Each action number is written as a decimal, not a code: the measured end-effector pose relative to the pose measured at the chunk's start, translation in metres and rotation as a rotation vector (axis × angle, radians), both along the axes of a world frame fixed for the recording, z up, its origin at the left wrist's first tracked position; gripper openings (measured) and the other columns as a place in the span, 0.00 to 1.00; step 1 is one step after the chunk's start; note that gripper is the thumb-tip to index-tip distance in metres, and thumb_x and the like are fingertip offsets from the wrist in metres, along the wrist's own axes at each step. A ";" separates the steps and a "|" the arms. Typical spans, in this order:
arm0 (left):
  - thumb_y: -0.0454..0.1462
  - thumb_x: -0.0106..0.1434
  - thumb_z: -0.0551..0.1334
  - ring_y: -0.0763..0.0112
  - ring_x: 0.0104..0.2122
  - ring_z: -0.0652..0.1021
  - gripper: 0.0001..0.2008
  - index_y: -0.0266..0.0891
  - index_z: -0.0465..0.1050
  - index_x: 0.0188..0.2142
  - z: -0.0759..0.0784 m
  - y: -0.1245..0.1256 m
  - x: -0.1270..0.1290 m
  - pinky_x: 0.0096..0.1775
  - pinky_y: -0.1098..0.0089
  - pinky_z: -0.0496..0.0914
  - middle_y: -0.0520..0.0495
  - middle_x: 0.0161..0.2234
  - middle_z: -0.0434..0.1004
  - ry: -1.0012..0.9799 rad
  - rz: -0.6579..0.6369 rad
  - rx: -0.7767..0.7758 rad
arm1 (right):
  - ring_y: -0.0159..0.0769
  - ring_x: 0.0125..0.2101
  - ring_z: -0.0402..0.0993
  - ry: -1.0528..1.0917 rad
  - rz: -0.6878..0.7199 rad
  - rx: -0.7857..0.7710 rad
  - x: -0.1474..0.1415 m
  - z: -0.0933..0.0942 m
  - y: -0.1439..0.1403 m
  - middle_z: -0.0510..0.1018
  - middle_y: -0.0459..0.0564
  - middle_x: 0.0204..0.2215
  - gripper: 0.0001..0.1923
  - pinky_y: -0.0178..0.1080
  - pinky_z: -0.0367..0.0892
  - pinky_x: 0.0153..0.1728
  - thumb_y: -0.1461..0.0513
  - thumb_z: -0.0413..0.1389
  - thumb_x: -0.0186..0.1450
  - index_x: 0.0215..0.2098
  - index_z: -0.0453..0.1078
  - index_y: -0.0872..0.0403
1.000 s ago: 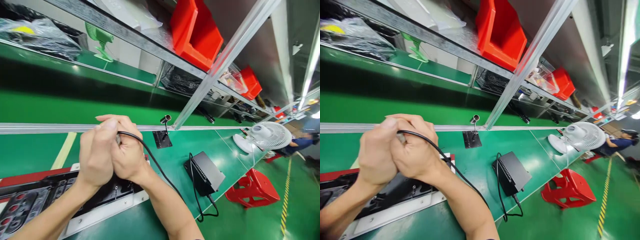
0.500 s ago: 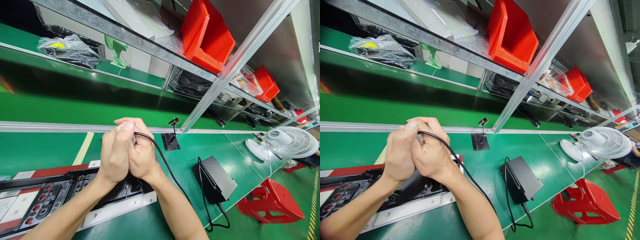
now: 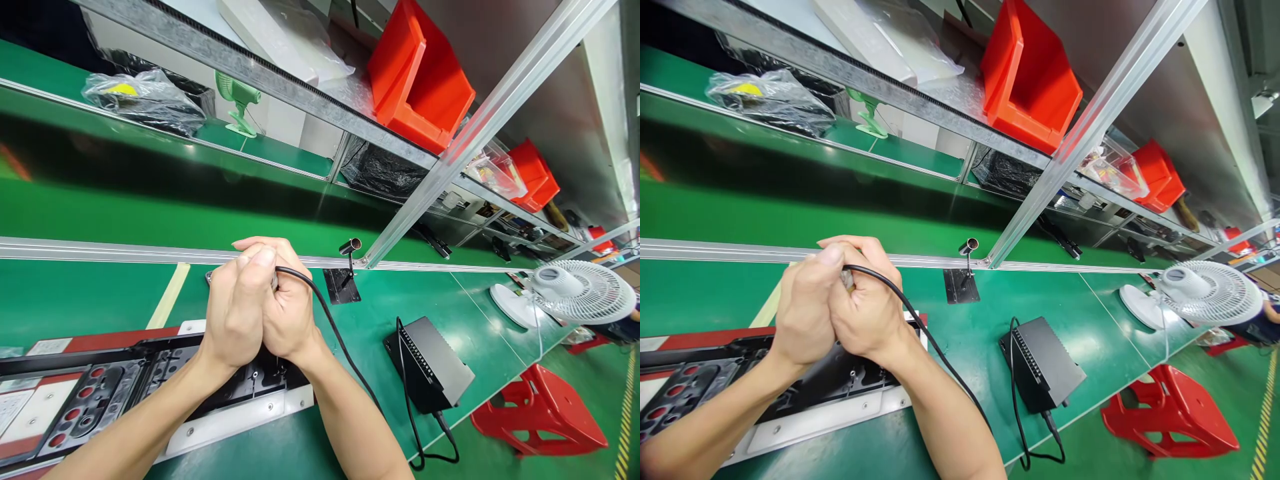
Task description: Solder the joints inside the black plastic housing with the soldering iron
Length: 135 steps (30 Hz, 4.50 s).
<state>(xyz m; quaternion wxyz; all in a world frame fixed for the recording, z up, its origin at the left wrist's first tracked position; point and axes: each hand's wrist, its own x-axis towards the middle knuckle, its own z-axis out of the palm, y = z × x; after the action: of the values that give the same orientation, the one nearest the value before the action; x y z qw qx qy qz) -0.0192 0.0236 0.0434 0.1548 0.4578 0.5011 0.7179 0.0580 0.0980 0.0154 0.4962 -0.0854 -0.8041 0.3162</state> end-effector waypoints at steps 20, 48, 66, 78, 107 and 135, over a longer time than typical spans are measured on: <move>0.45 0.81 0.62 0.73 0.21 0.59 0.25 0.46 0.62 0.25 -0.020 0.004 -0.007 0.22 0.66 0.55 0.56 0.22 0.58 -0.001 0.067 0.066 | 0.44 0.60 0.91 0.004 0.023 0.027 -0.003 -0.009 0.003 0.91 0.56 0.60 0.08 0.43 0.89 0.62 0.56 0.62 0.89 0.53 0.81 0.50; 0.45 0.83 0.61 0.70 0.25 0.71 0.24 0.44 0.71 0.27 -0.016 0.000 -0.003 0.28 0.67 0.66 0.53 0.25 0.70 0.018 0.038 0.078 | 0.41 0.54 0.91 0.051 0.027 0.077 -0.001 -0.007 0.008 0.91 0.54 0.56 0.12 0.41 0.89 0.55 0.53 0.59 0.90 0.51 0.81 0.49; 0.44 0.84 0.60 0.68 0.26 0.70 0.24 0.46 0.64 0.28 -0.014 0.001 -0.002 0.28 0.66 0.67 0.54 0.25 0.62 -0.001 -0.007 0.079 | 0.42 0.54 0.90 0.043 0.039 0.044 -0.001 -0.007 0.005 0.89 0.53 0.56 0.09 0.43 0.88 0.58 0.56 0.61 0.89 0.49 0.79 0.47; 0.49 0.83 0.64 0.69 0.23 0.57 0.30 0.47 0.61 0.24 -0.011 0.002 -0.003 0.31 0.65 0.73 0.56 0.23 0.55 -0.024 -0.031 0.064 | 0.41 0.50 0.90 0.004 -0.032 0.005 -0.004 -0.004 0.002 0.90 0.53 0.53 0.16 0.41 0.89 0.52 0.49 0.60 0.91 0.49 0.81 0.47; 0.65 0.84 0.63 0.63 0.28 0.73 0.36 0.45 0.74 0.26 -0.024 0.004 -0.002 0.31 0.60 0.67 0.50 0.26 0.75 -0.148 0.009 -0.011 | 0.47 0.52 0.89 -0.043 -0.027 0.031 -0.001 -0.008 0.004 0.89 0.56 0.53 0.17 0.47 0.88 0.57 0.48 0.60 0.90 0.47 0.81 0.47; 0.63 0.86 0.61 0.65 0.27 0.68 0.35 0.46 0.66 0.26 -0.023 0.003 0.000 0.31 0.59 0.64 0.51 0.25 0.68 -0.112 0.003 0.005 | 0.43 0.50 0.89 0.122 0.019 0.046 -0.002 -0.012 0.004 0.88 0.54 0.51 0.19 0.43 0.86 0.53 0.50 0.56 0.93 0.48 0.81 0.49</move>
<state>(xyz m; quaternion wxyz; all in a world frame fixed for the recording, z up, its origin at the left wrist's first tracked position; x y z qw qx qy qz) -0.0191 0.0261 0.0200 0.1803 0.4165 0.4906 0.7438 0.0558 0.1019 0.0033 0.5433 -0.0469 -0.7800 0.3069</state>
